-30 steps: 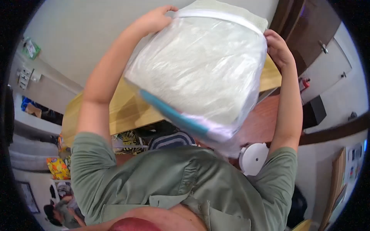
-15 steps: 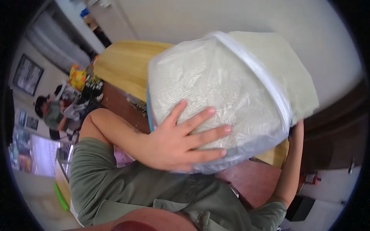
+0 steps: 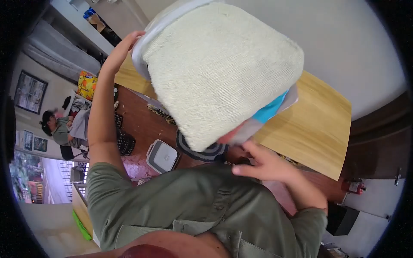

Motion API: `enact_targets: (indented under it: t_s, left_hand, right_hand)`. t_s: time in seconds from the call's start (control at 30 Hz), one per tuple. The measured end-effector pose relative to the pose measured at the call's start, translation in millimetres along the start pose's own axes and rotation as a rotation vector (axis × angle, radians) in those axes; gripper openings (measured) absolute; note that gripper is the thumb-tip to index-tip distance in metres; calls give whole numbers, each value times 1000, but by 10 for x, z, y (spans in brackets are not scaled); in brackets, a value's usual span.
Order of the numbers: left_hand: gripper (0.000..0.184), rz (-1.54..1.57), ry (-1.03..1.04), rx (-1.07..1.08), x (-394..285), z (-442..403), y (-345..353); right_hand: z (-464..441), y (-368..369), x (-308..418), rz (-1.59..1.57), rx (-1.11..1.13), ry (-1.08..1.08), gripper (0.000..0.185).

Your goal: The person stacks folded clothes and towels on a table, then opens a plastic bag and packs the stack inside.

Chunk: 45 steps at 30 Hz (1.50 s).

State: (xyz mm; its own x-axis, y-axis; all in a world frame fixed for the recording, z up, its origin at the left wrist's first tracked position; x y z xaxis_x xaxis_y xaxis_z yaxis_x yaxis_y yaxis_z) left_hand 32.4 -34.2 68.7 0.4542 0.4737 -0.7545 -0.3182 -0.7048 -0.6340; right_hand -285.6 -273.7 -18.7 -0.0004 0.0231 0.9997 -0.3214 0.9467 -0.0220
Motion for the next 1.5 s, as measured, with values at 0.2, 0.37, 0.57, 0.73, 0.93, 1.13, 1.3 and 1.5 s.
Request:
enact_targets:
  t_s: [0.2, 0.37, 0.57, 0.73, 0.93, 1.13, 1.3, 1.5]
  left_hand:
    - [39, -662, 97, -221, -913, 34, 432]
    - [34, -737, 459, -314, -1549, 185, 945]
    - [22, -819, 343, -458, -1544, 589, 1086]
    - [14, -929, 61, -812, -942, 979, 794]
    - [11, -854, -372, -944, 252, 1252, 942]
    - [18, -981, -480, -752, 1005, 897, 1008]
    - [17, -122, -251, -799, 1309, 988, 1342]
    - [21, 231, -339, -714, 292, 1822, 1850]
  right_hand:
    - [-63, -1351, 1183, 891, -120, -42, 13]
    - [-1606, -1473, 1539, 809, -228, -741, 26]
    - [-2053, -1096, 1158, 1019, -114, -791, 19]
    - [-1724, -1341, 932, 1136, -485, -820, 19]
    - [-2224, -1959, 371, 1144, -643, -470, 22]
    - [-2725, -1940, -545, -199, -335, -16, 24]
    - [-2354, -2036, -534, -69, -262, 37, 21]
    - [-1298, -2403, -629, 78, -169, 231, 18]
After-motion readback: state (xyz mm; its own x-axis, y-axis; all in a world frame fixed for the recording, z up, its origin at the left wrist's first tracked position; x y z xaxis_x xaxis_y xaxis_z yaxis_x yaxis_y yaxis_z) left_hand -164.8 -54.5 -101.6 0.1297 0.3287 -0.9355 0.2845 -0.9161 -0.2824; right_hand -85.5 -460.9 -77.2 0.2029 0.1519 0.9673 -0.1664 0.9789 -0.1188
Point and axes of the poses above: each hand's wrist, its own z-axis away from the middle knuckle, its own y-axis out of the palm, x = y × z, the point moved 7 cm from there along -z, towards the middle knuckle, and after that the axes turned 4 degrees about -z, right-handed, at the moved point
